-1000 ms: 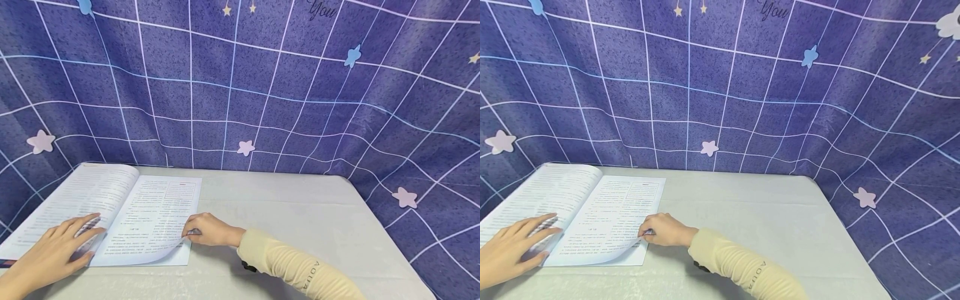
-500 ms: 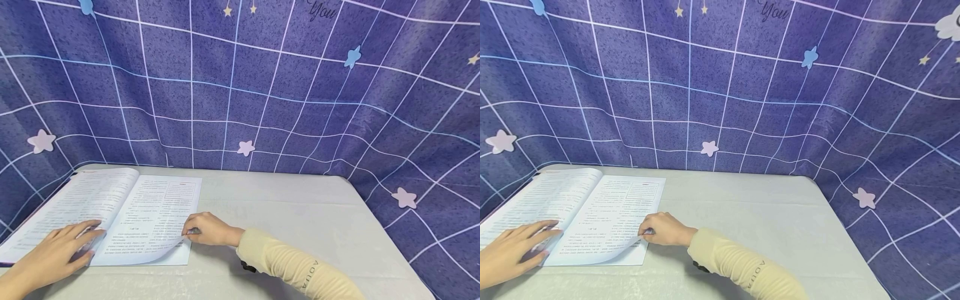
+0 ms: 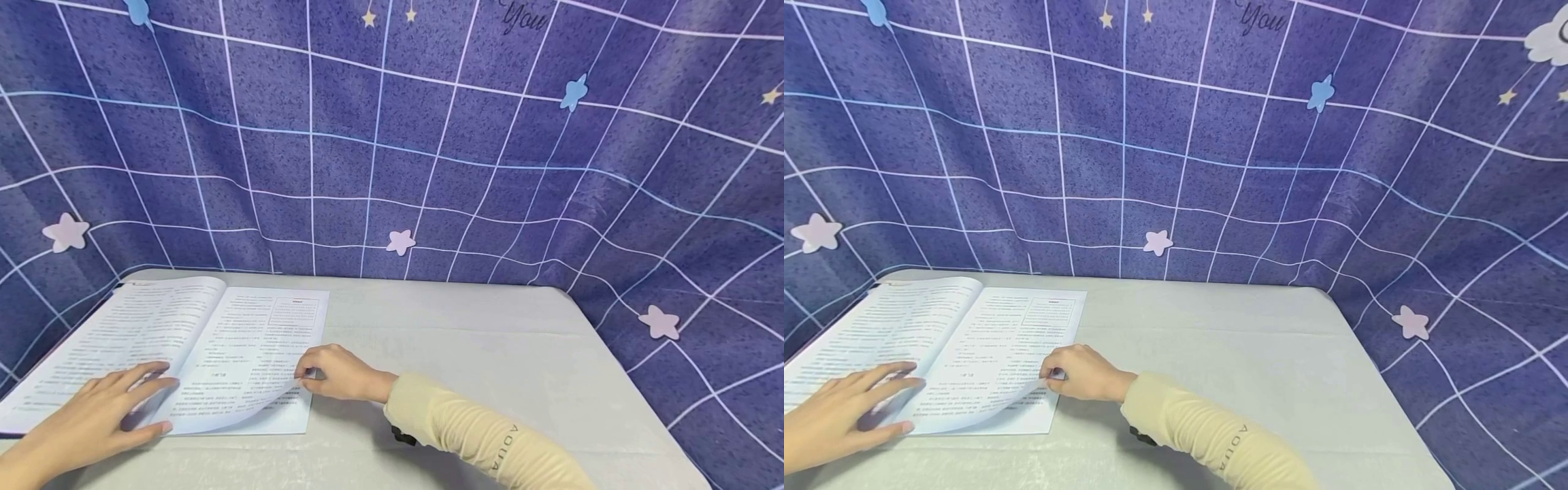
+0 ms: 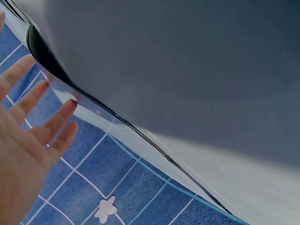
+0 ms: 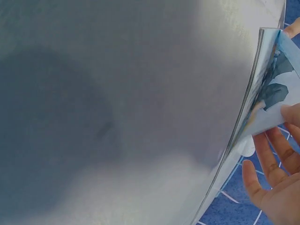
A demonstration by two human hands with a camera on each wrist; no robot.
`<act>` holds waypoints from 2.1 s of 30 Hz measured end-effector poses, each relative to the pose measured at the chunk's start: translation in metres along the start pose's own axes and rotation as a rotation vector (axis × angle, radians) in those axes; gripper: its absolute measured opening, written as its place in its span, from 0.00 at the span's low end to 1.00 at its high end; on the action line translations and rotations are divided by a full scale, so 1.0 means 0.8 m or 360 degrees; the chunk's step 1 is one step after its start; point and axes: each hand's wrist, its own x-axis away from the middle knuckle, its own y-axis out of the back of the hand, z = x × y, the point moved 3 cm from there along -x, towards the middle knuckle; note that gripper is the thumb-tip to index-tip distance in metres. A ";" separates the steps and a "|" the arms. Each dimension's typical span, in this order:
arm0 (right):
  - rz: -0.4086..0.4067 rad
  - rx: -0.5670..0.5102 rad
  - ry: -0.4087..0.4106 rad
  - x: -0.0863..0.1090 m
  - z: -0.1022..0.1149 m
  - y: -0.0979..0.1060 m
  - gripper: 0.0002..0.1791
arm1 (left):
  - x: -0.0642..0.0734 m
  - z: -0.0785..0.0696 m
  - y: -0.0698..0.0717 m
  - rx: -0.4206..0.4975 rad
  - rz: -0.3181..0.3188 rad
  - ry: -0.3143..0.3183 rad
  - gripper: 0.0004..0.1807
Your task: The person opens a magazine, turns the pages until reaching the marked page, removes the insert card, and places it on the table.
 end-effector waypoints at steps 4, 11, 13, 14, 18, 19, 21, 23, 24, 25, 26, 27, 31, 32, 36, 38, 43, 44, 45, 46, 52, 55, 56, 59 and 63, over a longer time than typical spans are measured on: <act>-0.0032 -0.0021 -0.0026 -0.002 0.000 0.002 0.06 | -0.001 -0.003 0.000 -0.0003 0.0034 0.0028 0.36; -0.0135 -0.0035 -0.0065 -0.005 0.004 0.006 0.06 | 0.000 -0.002 0.000 0.0020 0.0028 0.0016 0.39; -0.0180 -0.0052 -0.0074 -0.005 0.005 0.008 0.06 | -0.001 -0.003 0.000 0.0018 0.0030 0.0012 0.39; -0.0200 -0.0060 -0.0077 -0.006 0.005 0.008 0.06 | -0.001 -0.003 0.000 0.0014 0.0033 0.0012 0.39; -0.0259 -0.0086 -0.0100 -0.008 0.005 0.009 0.05 | -0.001 -0.004 0.000 -0.0003 0.0026 0.0006 0.40; -0.0269 -0.0094 -0.0105 -0.008 0.005 0.010 0.05 | -0.001 -0.004 0.000 -0.0010 0.0022 0.0004 0.40; -0.0286 -0.0091 -0.0114 -0.008 0.005 0.010 0.05 | -0.002 -0.004 0.000 -0.0020 0.0019 0.0001 0.40; -0.0302 -0.0087 -0.0122 -0.008 0.006 0.010 0.05 | -0.002 -0.005 -0.001 -0.0029 0.0017 0.0000 0.40; -0.0309 -0.0082 -0.0125 -0.008 0.006 0.011 0.05 | -0.002 -0.005 -0.001 -0.0032 0.0016 0.0001 0.39; -0.0317 -0.0086 -0.0129 -0.008 0.006 0.011 0.05 | -0.002 -0.005 -0.001 -0.0033 0.0015 0.0002 0.39; -0.0324 -0.0078 -0.0131 -0.008 0.006 0.011 0.05 | -0.002 -0.005 -0.001 -0.0035 0.0016 0.0004 0.39; -0.0328 -0.0079 -0.0133 -0.008 0.006 0.011 0.05 | -0.002 -0.006 -0.001 -0.0038 0.0018 0.0006 0.39; -0.0338 -0.0090 -0.0133 -0.008 0.007 0.012 0.05 | -0.002 -0.006 -0.001 -0.0050 0.0029 0.0014 0.38; -0.0337 -0.0083 -0.0130 -0.008 0.008 0.012 0.05 | -0.002 -0.006 -0.001 -0.0053 0.0035 0.0018 0.38; -0.0325 -0.0090 -0.0125 -0.008 0.008 0.012 0.06 | -0.002 -0.006 -0.001 -0.0041 0.0064 0.0034 0.36; -0.0315 -0.0096 -0.0123 -0.007 0.007 0.012 0.06 | -0.002 -0.006 -0.001 -0.0032 0.0071 0.0037 0.35; -0.0306 -0.0074 -0.0098 -0.006 0.008 0.015 0.06 | -0.002 -0.004 -0.001 -0.0023 0.0055 0.0021 0.32; -0.0307 -0.0064 -0.0090 -0.005 0.009 0.017 0.06 | -0.002 -0.004 -0.001 -0.0025 0.0051 0.0017 0.32; -0.0306 -0.0047 -0.0085 -0.005 0.009 0.018 0.07 | -0.002 -0.004 0.000 -0.0024 0.0050 0.0013 0.31; -0.0305 -0.0030 -0.0077 -0.004 0.009 0.018 0.07 | -0.002 -0.003 0.000 -0.0026 0.0045 0.0009 0.31; -0.0306 0.0010 -0.0088 0.000 0.008 0.022 0.09 | -0.001 -0.003 0.003 -0.0010 0.0027 -0.0010 0.28; -0.0313 0.0025 -0.0105 0.002 0.008 0.023 0.11 | -0.001 -0.002 0.004 0.0002 0.0023 -0.0019 0.28; -0.0314 0.0028 -0.0111 0.003 0.008 0.024 0.11 | -0.002 -0.002 0.005 0.0004 0.0020 -0.0021 0.28; -0.0326 0.0024 -0.0117 0.005 0.008 0.025 0.14 | -0.003 -0.001 0.006 0.0014 0.0024 -0.0022 0.28; -0.0354 -0.0016 -0.0116 0.007 0.007 0.026 0.17 | -0.003 -0.001 0.007 0.0027 0.0031 -0.0024 0.28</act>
